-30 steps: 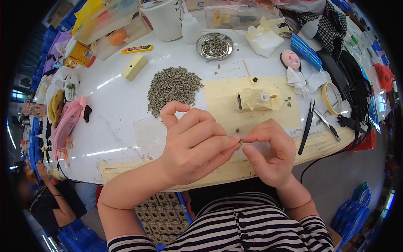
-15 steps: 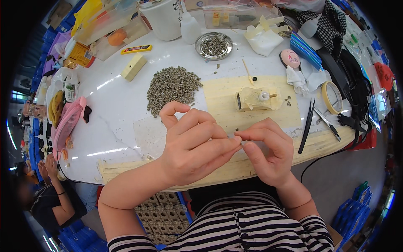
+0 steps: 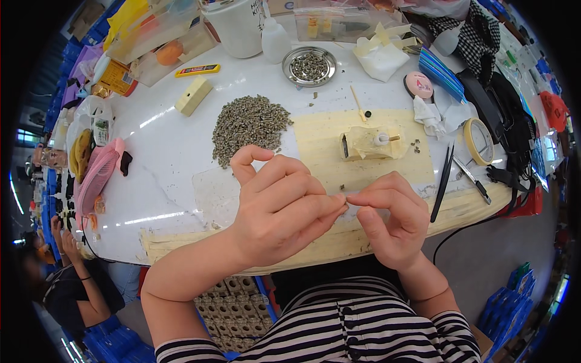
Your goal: The person assembles small toy components by hand, inserting a small pin or axle into a larger plastic piece and then fitting another small component onto it.
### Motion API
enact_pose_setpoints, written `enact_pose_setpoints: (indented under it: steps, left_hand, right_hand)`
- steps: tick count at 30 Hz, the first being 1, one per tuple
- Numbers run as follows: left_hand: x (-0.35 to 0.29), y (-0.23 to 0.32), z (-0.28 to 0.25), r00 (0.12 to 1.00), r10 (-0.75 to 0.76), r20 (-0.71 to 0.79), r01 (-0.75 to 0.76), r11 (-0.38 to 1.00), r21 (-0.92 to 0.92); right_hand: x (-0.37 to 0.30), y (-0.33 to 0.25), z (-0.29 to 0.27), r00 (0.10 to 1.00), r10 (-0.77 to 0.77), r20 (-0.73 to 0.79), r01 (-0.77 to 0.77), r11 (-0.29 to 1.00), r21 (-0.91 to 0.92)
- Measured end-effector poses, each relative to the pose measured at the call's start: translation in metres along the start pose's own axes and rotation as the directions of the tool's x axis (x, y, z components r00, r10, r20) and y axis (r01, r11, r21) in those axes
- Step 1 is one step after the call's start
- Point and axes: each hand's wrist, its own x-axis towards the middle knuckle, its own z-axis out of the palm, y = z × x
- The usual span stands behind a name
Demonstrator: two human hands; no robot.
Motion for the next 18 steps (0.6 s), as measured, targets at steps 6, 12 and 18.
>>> enact_pose_setpoints:
  steps: [6, 12, 18]
  left_hand:
    - [-0.0007, 0.0014, -0.0011, 1.0, 0.02, 0.014, -0.021, 1.0, 0.004]
    - [0.0003, 0.0028, -0.0023, 1.0, 0.011, 0.023, -0.012, 1.0, 0.026]
    - [0.0, 0.0, -0.0002, 1.0, -0.019, 0.022, 0.019, 0.999, 0.027]
  right_hand:
    - [0.0017, 0.0024, 0.0047, 1.0, 0.003, 0.03, -0.004, 1.0, 0.008]
    - [-0.0003, -0.0001, 0.0023, 1.0, 0.009, -0.003, -0.009, 1.0, 0.027]
    - [-0.0017, 0.0001, -0.0009, 0.995, -0.102, 0.002, 0.102, 0.995, -0.001]
